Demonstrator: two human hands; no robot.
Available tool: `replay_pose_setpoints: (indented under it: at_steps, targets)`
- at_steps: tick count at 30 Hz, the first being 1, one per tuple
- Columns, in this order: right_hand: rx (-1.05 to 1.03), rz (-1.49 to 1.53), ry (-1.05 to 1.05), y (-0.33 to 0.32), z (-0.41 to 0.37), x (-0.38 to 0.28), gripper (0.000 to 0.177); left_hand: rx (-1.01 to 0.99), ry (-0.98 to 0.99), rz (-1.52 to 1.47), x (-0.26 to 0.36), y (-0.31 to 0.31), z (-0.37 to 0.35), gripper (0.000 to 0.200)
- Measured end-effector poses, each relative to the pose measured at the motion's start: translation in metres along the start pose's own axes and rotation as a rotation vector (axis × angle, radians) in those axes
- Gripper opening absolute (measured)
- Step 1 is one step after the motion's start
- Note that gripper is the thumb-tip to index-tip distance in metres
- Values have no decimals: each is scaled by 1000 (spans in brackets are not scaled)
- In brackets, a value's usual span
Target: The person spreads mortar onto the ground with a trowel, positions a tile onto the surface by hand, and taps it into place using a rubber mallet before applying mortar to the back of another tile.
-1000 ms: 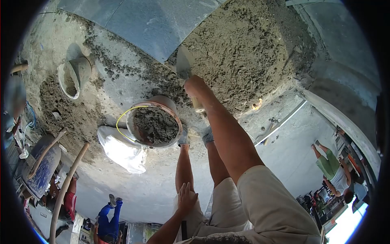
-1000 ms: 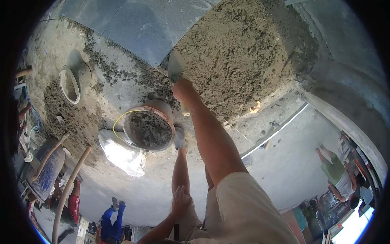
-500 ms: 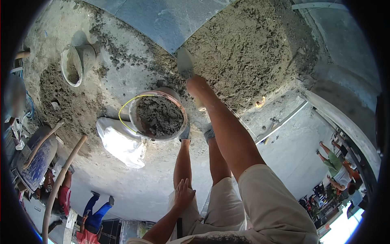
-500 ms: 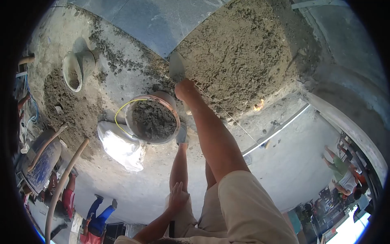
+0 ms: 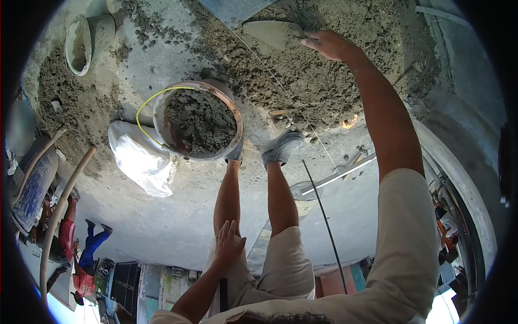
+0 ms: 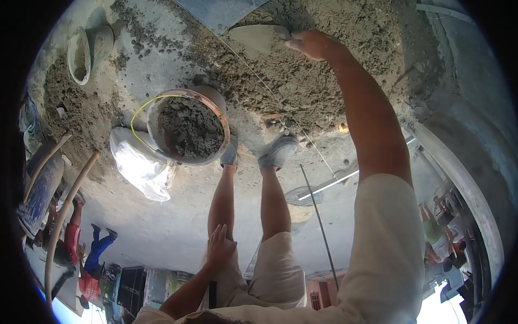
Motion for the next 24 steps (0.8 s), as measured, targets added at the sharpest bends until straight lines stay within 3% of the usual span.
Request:
replay_pose_setpoints:
  at_steps: [1,3,9,11,15,17,20,24]
  targets:
    - [-21,3,7,2,-1,4,57,10,-3,6,5,-3,3,78]
    - [-270,-16,31,13,-9,17,57,-1,-6,16,10,-4,0,78]
    - [-601,-221,-55,51,-92,65,52,65,21,22,25,-2,5,76]
    - [-623,-280,-1,56,-118,82,50,65,16,41,30,-1,6,75]
    - [-426,-366,-211,67,-145,102,41,62,9,52,36,2,4,76]
    - [-468,-397,-102,56,-142,104,40,83,18,58,34,4,6,76]
    - [-433,-216,8,46,-129,101,44,63,33,62,41,2,7,76]
    - [-498,-276,20,66,-137,110,42,36,17,133,44,0,11,76]
Point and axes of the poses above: each hand's wrist, its own z-axis towards the middle knuckle, its own y-axis out of the palm, x = y × z, the point moved 8 cm from there along z, towards the middle knuckle, and after that the axes turned 7 degrees about x, right-handed, at the moved point
